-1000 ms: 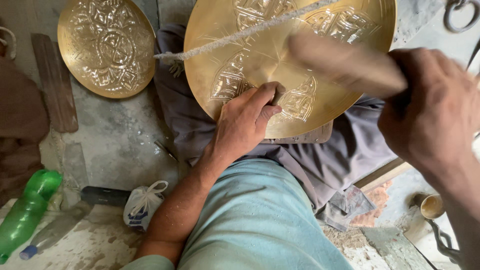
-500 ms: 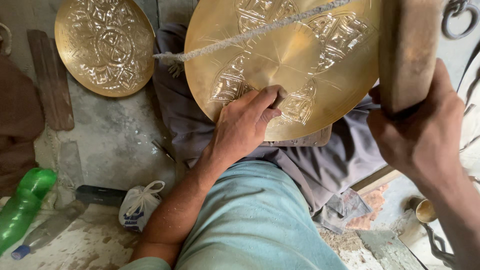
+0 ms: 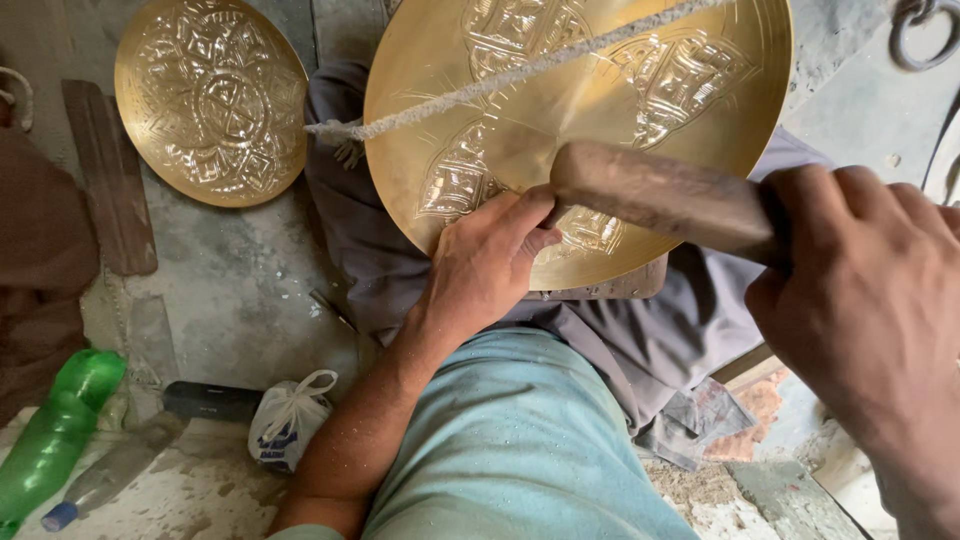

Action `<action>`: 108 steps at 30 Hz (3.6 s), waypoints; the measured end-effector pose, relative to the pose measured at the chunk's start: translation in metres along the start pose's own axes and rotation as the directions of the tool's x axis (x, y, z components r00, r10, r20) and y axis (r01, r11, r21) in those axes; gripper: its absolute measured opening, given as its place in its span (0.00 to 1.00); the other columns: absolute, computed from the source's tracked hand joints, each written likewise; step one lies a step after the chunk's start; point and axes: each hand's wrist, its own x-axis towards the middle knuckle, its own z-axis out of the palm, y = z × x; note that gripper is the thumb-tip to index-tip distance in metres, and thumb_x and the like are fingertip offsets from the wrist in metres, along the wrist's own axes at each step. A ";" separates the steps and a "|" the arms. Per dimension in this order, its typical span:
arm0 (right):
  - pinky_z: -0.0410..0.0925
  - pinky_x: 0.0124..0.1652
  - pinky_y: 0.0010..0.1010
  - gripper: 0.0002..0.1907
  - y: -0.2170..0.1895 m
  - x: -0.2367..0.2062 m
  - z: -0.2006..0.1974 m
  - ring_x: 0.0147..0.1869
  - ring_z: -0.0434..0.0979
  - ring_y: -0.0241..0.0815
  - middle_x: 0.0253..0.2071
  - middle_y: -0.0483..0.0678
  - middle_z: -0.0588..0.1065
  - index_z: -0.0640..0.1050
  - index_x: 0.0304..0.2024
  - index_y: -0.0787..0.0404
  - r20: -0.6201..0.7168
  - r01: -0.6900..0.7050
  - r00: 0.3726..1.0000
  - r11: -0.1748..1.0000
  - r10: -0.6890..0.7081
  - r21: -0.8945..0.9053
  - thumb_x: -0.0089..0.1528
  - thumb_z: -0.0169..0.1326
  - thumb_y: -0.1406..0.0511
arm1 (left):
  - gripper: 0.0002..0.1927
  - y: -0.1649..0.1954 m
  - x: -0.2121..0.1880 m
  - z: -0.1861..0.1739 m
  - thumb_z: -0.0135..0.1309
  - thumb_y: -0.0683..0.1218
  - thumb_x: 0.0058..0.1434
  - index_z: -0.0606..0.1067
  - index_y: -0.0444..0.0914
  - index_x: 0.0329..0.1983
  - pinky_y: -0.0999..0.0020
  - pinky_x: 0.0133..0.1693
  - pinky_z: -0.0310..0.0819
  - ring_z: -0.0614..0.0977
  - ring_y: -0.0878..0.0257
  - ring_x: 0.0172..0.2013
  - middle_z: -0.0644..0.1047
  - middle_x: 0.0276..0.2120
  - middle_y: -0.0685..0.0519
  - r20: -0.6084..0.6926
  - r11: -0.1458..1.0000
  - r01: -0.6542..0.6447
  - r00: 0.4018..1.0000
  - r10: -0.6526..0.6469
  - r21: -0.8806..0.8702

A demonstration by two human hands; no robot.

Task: The person uses a chisel and hammer to engrave a decorative pattern into a brass plate. They repeatedly strike the chisel to deepen the design while holding the plate steady on a cushioned support.

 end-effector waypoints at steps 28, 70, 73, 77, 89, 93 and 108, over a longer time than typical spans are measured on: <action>0.70 0.44 0.30 0.20 0.073 -0.115 0.155 0.40 0.77 0.40 0.39 0.48 0.79 0.77 0.44 0.67 0.284 -0.472 0.716 0.142 0.638 0.870 0.49 0.59 0.75 | 0.17 0.071 0.038 -0.015 0.63 0.49 0.70 0.71 0.35 0.51 0.70 0.40 0.84 0.83 0.60 0.42 0.75 0.44 0.49 -0.352 0.977 -0.205 0.920 0.173 -0.055; 0.69 0.46 0.32 0.19 0.057 -0.153 0.108 0.42 0.78 0.42 0.39 0.52 0.80 0.78 0.46 0.70 0.305 -0.411 0.706 0.019 0.639 0.911 0.50 0.59 0.76 | 0.14 0.074 -0.083 -0.067 0.57 0.42 0.65 0.72 0.35 0.52 0.69 0.34 0.86 0.88 0.64 0.35 0.84 0.35 0.50 -0.308 0.956 0.181 0.919 -0.248 -0.230; 0.69 0.46 0.31 0.18 0.064 -0.149 0.116 0.42 0.78 0.41 0.38 0.51 0.80 0.78 0.45 0.69 0.310 -0.416 0.705 0.018 0.638 0.909 0.50 0.59 0.76 | 0.17 0.074 -0.055 -0.056 0.62 0.42 0.62 0.72 0.34 0.52 0.68 0.34 0.86 0.89 0.64 0.36 0.84 0.34 0.50 -0.261 0.957 0.127 0.945 -0.197 -0.260; 0.69 0.46 0.31 0.18 0.071 -0.142 0.128 0.41 0.78 0.40 0.38 0.50 0.80 0.79 0.44 0.69 0.298 -0.405 0.711 0.025 0.637 0.914 0.50 0.60 0.76 | 0.18 0.067 -0.019 -0.044 0.63 0.42 0.61 0.72 0.35 0.52 0.69 0.36 0.86 0.88 0.64 0.39 0.82 0.36 0.51 -0.203 0.979 -0.030 0.979 -0.012 -0.203; 0.70 0.42 0.42 0.26 0.066 -0.093 0.071 0.40 0.79 0.57 0.39 0.59 0.79 0.74 0.54 0.66 0.082 -0.493 0.784 0.538 0.615 0.684 0.54 0.64 0.67 | 0.15 0.036 0.040 -0.036 0.64 0.44 0.61 0.75 0.38 0.48 0.59 0.35 0.75 0.83 0.51 0.34 0.79 0.34 0.49 -0.005 0.963 -0.263 0.965 0.263 0.053; 0.69 0.49 0.48 0.25 0.050 -0.061 0.024 0.50 0.78 0.64 0.48 0.59 0.79 0.76 0.57 0.62 -0.319 -0.190 0.878 0.872 0.357 0.452 0.56 0.60 0.73 | 0.15 0.033 0.045 -0.037 0.64 0.45 0.61 0.75 0.39 0.49 0.57 0.34 0.73 0.81 0.50 0.32 0.78 0.32 0.48 -0.001 0.954 -0.292 0.956 0.293 0.071; 0.70 0.45 0.46 0.23 0.006 -0.006 -0.020 0.46 0.77 0.54 0.43 0.54 0.75 0.72 0.55 0.60 -0.213 -0.111 0.889 0.640 0.406 0.760 0.55 0.54 0.72 | 0.14 0.024 0.038 -0.042 0.61 0.45 0.65 0.72 0.41 0.51 0.55 0.34 0.73 0.82 0.49 0.33 0.76 0.32 0.48 -0.002 0.951 -0.301 0.953 0.302 0.065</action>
